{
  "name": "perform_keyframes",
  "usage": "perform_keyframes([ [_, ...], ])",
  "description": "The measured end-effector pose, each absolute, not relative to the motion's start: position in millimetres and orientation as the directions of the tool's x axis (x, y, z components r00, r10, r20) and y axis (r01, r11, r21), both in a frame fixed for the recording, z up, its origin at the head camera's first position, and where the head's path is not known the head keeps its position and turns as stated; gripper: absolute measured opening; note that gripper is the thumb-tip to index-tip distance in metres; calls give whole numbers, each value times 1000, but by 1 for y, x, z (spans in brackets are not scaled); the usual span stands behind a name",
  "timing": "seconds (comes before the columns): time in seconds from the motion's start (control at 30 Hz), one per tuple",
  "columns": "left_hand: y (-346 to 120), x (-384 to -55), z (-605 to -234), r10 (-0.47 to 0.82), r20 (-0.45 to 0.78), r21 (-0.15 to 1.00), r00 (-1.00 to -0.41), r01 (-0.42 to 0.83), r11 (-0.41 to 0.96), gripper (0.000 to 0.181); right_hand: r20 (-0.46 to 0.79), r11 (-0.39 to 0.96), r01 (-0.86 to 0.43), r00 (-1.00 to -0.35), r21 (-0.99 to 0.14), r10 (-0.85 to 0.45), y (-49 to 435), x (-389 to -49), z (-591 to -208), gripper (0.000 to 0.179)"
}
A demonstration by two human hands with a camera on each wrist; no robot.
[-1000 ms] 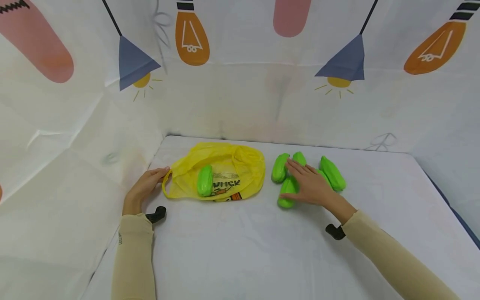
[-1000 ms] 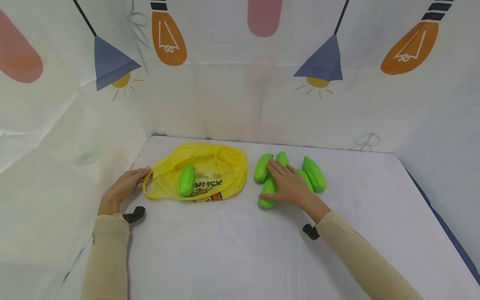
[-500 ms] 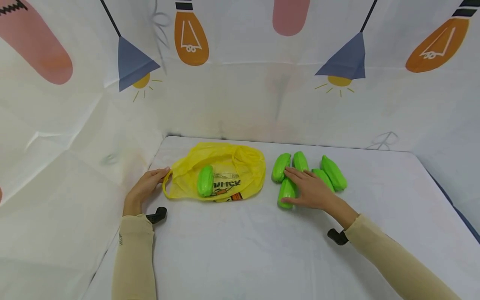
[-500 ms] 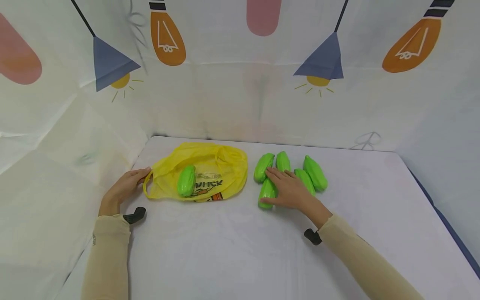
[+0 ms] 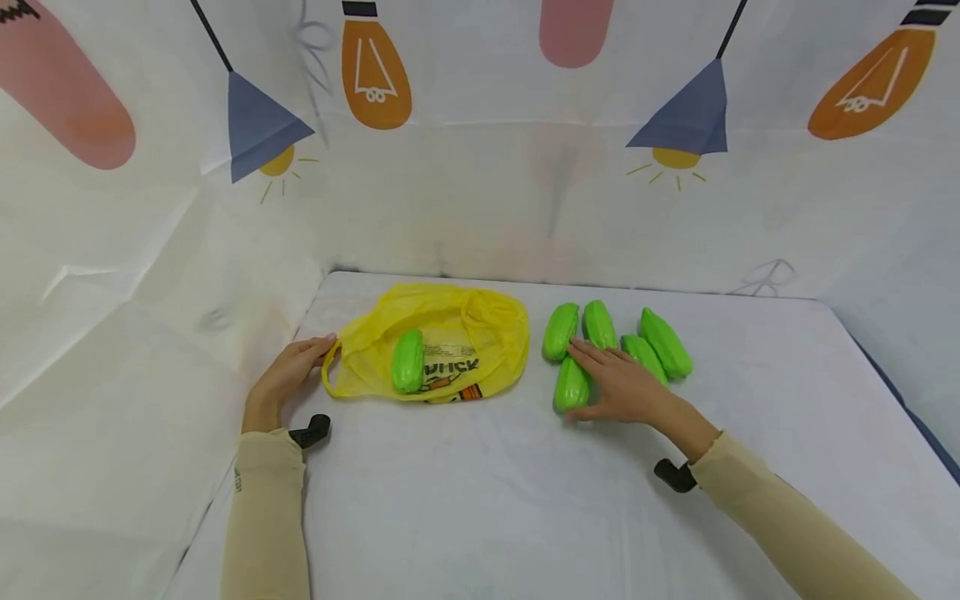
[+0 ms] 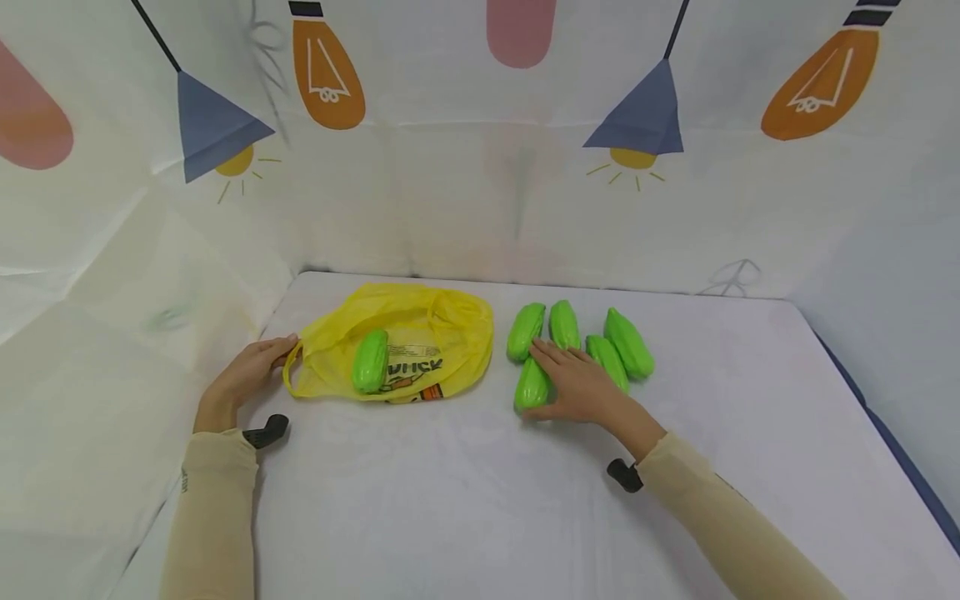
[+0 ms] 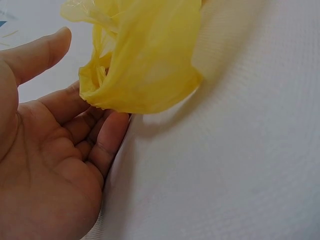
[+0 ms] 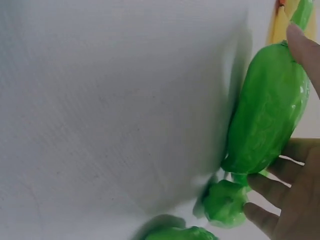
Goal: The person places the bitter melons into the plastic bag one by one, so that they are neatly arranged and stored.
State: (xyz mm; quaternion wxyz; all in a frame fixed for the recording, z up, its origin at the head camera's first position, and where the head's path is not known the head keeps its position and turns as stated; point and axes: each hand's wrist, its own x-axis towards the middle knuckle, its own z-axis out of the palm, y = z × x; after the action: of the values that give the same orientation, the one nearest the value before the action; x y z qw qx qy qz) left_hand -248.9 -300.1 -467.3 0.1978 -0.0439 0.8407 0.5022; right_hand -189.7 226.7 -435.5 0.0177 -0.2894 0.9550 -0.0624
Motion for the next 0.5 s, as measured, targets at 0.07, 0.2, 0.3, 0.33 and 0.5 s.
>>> perform_keyframes([
  [0.07, -300, -248, -468, 126, -369, 833, -921, -268, 484, 82, 0, 826, -551, -832, -119, -555, 226, -189, -436, 106],
  [0.2, -300, -248, -468, 126, -370, 832, -920, -268, 486, 82, -1, 829, -547, -835, -116, -550, 223, -189, -438, 107],
  [0.3, -301, -249, -468, 124, -377, 829, -918, -274, 488, 82, -8, 835, -531, -843, -144, -538, 221, -189, -439, 107],
  [0.33, -301, -249, -469, 124, -378, 829, -917, -276, 486, 81, -10, 836, -527, -845, -152, -535, 220, -189, -439, 107],
  [0.5, -301, -250, -470, 128, -376, 835, -918, -276, 476, 81, -30, 839, -518, -848, -165, -529, 218, -190, -437, 107],
])
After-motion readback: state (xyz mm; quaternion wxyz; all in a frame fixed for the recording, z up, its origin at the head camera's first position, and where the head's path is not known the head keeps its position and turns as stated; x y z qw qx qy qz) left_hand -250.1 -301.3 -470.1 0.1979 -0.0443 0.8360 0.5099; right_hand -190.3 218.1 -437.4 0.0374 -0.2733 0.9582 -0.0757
